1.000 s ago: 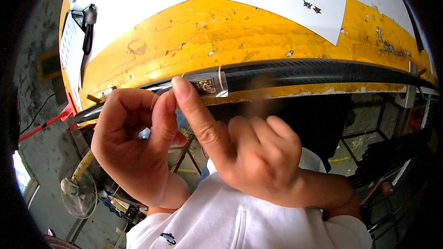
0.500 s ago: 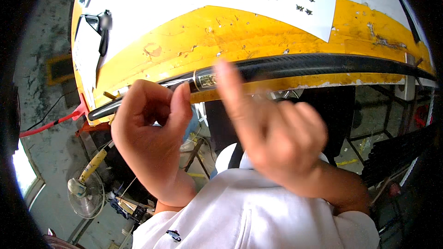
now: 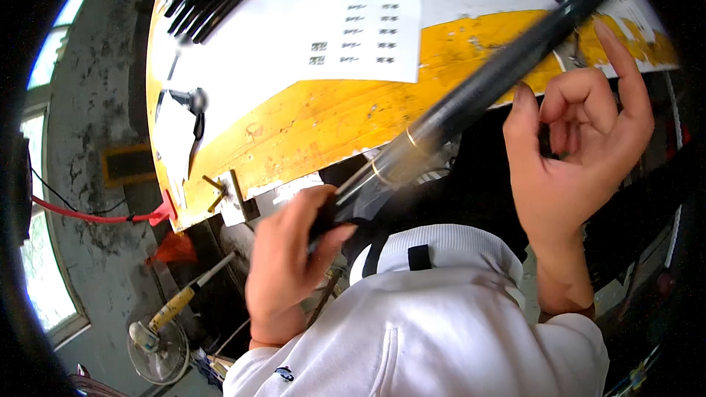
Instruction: The person puts on glasses, then repeatedly picks up long black rods from a table, applies small rectangular labels to them, and places them back down. The task involves handling the rods and labels one at a time.
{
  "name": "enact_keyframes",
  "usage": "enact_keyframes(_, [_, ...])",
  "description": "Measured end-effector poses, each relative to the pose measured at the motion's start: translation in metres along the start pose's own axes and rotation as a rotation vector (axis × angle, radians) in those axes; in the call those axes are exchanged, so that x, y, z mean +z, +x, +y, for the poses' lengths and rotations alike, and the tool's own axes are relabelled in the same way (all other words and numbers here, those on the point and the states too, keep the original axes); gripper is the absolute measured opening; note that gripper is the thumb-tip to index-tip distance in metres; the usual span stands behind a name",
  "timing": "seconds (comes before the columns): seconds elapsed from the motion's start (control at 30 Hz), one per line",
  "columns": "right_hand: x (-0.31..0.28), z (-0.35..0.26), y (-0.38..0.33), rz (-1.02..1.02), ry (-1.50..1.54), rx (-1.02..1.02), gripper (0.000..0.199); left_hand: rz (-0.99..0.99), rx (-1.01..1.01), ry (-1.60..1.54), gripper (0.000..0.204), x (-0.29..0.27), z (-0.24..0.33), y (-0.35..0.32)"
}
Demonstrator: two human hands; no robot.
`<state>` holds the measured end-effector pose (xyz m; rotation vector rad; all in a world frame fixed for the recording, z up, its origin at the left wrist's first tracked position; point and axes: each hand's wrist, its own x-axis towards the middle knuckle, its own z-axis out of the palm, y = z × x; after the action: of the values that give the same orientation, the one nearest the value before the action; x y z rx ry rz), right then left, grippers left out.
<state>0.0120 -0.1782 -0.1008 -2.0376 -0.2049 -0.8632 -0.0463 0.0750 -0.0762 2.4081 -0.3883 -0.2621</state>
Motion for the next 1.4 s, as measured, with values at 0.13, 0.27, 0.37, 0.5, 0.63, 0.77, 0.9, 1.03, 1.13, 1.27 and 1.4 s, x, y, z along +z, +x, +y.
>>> enact_keyframes(0.13, [-0.014, -0.015, -0.023, -0.307, 0.586, 0.579, 0.043, -0.093, 0.003, -0.346, 0.04, 0.046, 0.016, 0.003])
enact_keyframes(0.27, [-0.014, -0.013, -0.026, -0.546, 0.664, 0.643, 0.016, -0.036, 0.035, -0.406, 0.041, 0.076, 0.027, -0.002])
enact_keyframes(0.37, [-0.033, 0.006, 0.001, -0.507, 0.629, 0.709, 0.02, -0.016, 0.045, -0.379, 0.041, 0.083, 0.038, -0.006])
enact_keyframes(0.5, [-0.035, -0.006, -0.017, -0.439, 0.666, 0.716, 0.027, 0.006, 0.078, -0.381, 0.04, 0.092, 0.05, -0.006])
enact_keyframes(0.63, [-0.049, -0.009, -0.027, -0.582, 0.632, 0.699, 0.037, 0.029, 0.157, -0.439, 0.036, 0.102, 0.052, -0.006])
enact_keyframes(0.77, [-0.068, 0.009, 0.001, -0.275, 0.729, 0.726, 0.037, -0.009, 0.118, -0.44, 0.031, 0.103, 0.061, -0.009])
enact_keyframes(0.9, [-0.058, -0.009, -0.051, -0.668, 0.581, 0.655, 0.04, 0.003, 0.195, -0.442, 0.035, 0.112, 0.058, -0.003])
enact_keyframes(1.03, [-0.089, 0.014, -0.017, -0.273, 0.67, 0.624, 0.039, -0.084, 0.146, -0.429, 0.031, 0.109, 0.067, -0.003])
enact_keyframes(1.13, [-0.101, 0.012, -0.016, -0.118, 0.759, 0.719, 0.034, -0.147, 0.15, -0.469, 0.026, 0.114, 0.072, 0.003])
enact_keyframes(1.27, [-0.088, 0.018, -0.076, -0.399, 0.682, 0.662, 0.03, -0.28, 0.126, -0.508, 0.025, 0.124, 0.091, 0.027])
enact_keyframes(1.4, [-0.158, 0.066, -0.055, 0.22, 0.194, 0.564, 0.029, -0.257, 0.568, -0.236, 0.047, 0.127, 0.108, 0.043])
